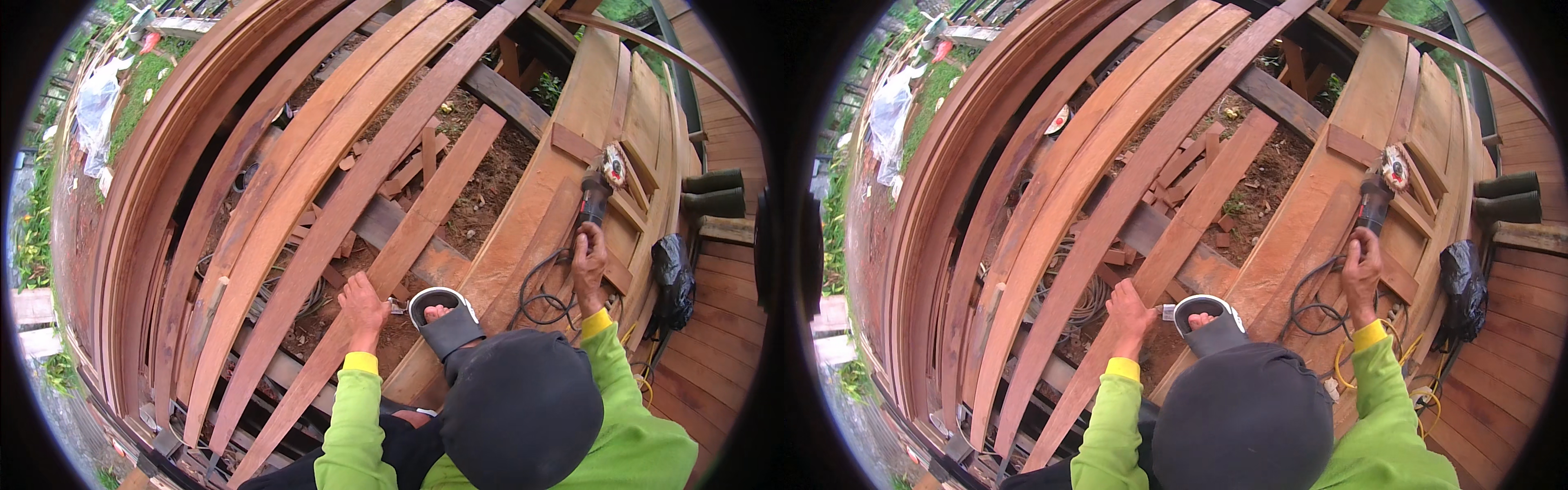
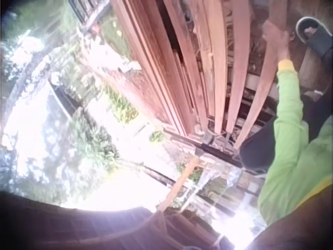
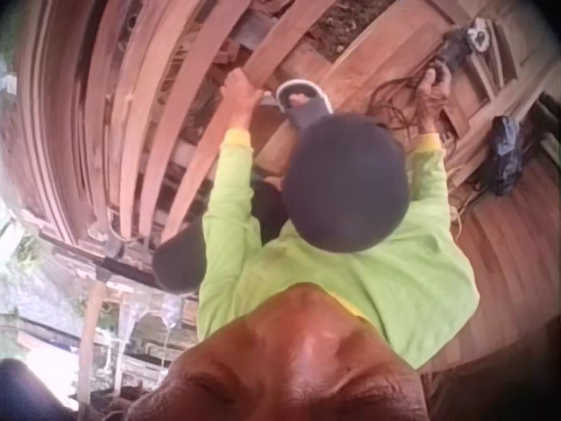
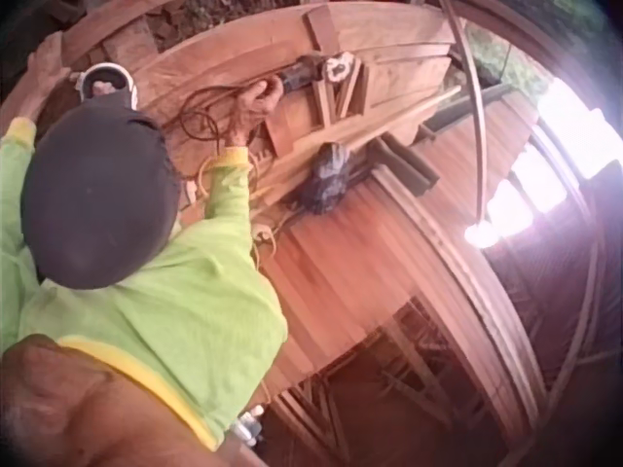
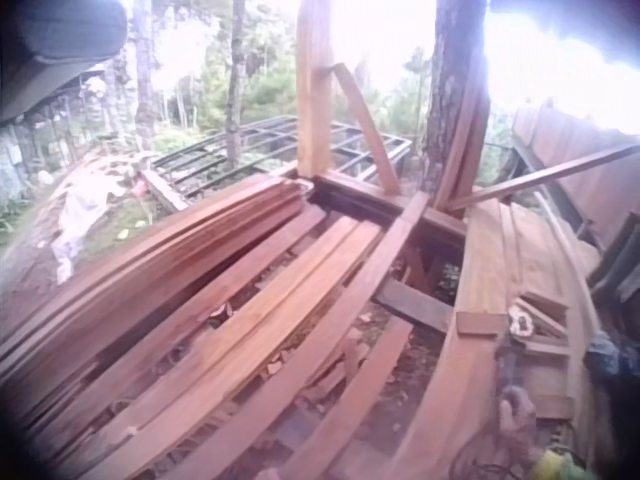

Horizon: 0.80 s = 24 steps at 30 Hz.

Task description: The person measures and marks wooden planks with a metal ruler and pencil, then uses an angle grinder to cut the planks. The person also moves and stacks the planks on a wooden deck.

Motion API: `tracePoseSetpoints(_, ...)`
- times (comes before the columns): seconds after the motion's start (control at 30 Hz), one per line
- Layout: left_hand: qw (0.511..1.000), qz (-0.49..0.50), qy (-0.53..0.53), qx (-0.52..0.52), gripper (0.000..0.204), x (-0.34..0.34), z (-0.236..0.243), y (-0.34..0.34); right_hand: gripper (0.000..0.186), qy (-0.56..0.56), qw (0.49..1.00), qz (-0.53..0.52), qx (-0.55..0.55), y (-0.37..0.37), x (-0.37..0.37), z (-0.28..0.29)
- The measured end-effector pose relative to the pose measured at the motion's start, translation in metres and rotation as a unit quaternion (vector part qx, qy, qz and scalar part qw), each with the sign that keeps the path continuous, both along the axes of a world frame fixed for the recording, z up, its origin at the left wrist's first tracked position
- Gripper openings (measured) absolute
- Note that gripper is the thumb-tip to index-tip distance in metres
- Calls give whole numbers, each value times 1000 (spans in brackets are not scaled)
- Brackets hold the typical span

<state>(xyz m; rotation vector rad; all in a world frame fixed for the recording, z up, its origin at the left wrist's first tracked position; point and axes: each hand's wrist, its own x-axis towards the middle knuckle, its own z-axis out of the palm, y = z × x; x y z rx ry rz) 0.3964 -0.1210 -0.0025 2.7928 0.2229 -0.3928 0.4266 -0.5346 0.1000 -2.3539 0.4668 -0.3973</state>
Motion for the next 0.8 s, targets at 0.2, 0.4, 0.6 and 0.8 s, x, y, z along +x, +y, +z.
tracePoseSetpoints(0.2,1000,-4,-14,2,64,1,-4,3,45,33,981,-108,-157,-62,14,-33)
tracePoseSetpoints(0.4,1000,-7,-7,21,65,8,-2,1,58,57,988,-129,-67,-84,32,-59)
tracePoseSetpoints(0.6,999,-16,5,31,66,10,-3,5,67,97,983,-143,-65,-102,46,-77)
tracePoseSetpoints(0.8,1000,-29,10,5,66,9,2,2,66,136,975,-170,-40,-107,58,-73)
